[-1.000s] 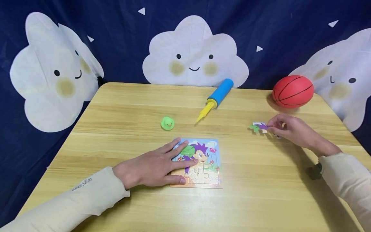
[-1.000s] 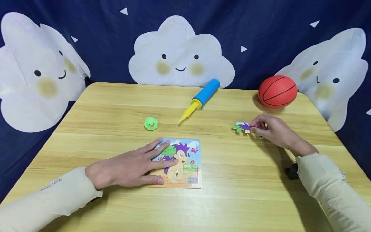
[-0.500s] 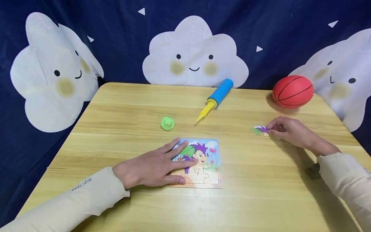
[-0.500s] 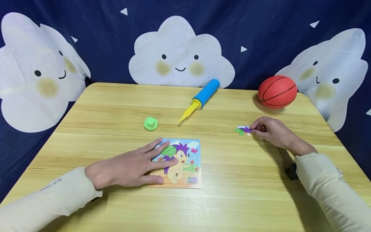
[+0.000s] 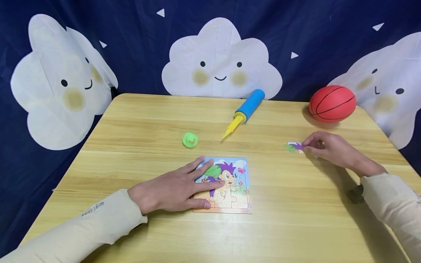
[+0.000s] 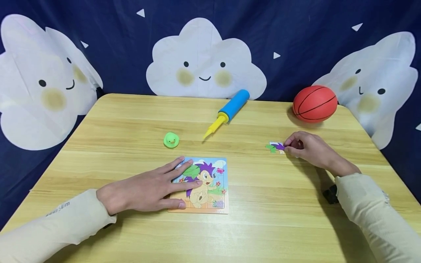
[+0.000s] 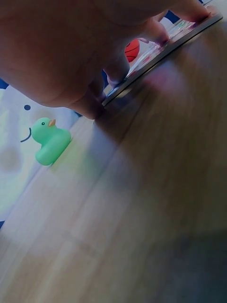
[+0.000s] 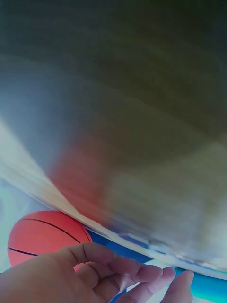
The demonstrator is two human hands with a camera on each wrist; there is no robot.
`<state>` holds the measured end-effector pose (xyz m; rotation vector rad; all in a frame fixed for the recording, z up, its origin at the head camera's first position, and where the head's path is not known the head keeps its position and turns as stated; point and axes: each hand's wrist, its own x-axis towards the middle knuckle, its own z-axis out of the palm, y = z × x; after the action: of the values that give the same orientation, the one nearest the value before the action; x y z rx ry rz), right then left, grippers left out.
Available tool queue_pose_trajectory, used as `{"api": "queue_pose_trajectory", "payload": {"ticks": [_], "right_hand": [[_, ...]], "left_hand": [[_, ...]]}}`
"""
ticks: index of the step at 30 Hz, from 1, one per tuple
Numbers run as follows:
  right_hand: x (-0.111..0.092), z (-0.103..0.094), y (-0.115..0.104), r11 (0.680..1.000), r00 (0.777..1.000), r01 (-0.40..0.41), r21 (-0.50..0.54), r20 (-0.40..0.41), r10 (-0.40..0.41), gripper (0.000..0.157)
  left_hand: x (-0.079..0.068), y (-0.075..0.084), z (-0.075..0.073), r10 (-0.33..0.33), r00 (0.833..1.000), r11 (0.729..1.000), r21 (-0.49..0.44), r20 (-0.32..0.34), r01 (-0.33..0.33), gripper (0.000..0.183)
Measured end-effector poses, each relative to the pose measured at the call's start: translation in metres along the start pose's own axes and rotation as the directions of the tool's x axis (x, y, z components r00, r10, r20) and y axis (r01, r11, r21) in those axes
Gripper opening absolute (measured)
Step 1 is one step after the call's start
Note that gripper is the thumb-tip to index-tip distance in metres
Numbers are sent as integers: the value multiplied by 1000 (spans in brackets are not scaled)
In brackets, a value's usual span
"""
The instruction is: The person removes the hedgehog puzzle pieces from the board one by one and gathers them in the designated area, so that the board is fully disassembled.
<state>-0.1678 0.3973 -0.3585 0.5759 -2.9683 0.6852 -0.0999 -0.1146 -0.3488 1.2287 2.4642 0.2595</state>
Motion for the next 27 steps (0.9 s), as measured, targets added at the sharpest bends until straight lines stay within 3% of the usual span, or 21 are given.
{"api": "queue_pose_trajectory", "payload": {"ticks": [6,11,13,18,23,27], "right_hand": [[6,-1,-28,1000,999,-20,24,-34,20,11],[21,12,-80,995,996,77,60,-58,-73,10],[27,20,-103,991,994,104,83,-28,-102,9],[38,43,-154,984,995,57,167,71,-70,11],[46,67,-191,968,982,50,245,163,-92,15],[53,84,-212,957,960,96,273,229,-161,16]], "left_hand": [[-2,0,1,-4,1000,1000,-12,-1,4,61],[-5,-1,0,-7,1000,1000,-8,-8,7,61],[-7,-1,-1,-12,1000,1000,1,-13,12,62],[-15,-3,-3,-28,1000,999,21,-11,29,63],[-23,-5,-1,-52,999,999,11,-3,52,61],[-24,-5,0,-59,998,998,-10,5,59,60]]}}
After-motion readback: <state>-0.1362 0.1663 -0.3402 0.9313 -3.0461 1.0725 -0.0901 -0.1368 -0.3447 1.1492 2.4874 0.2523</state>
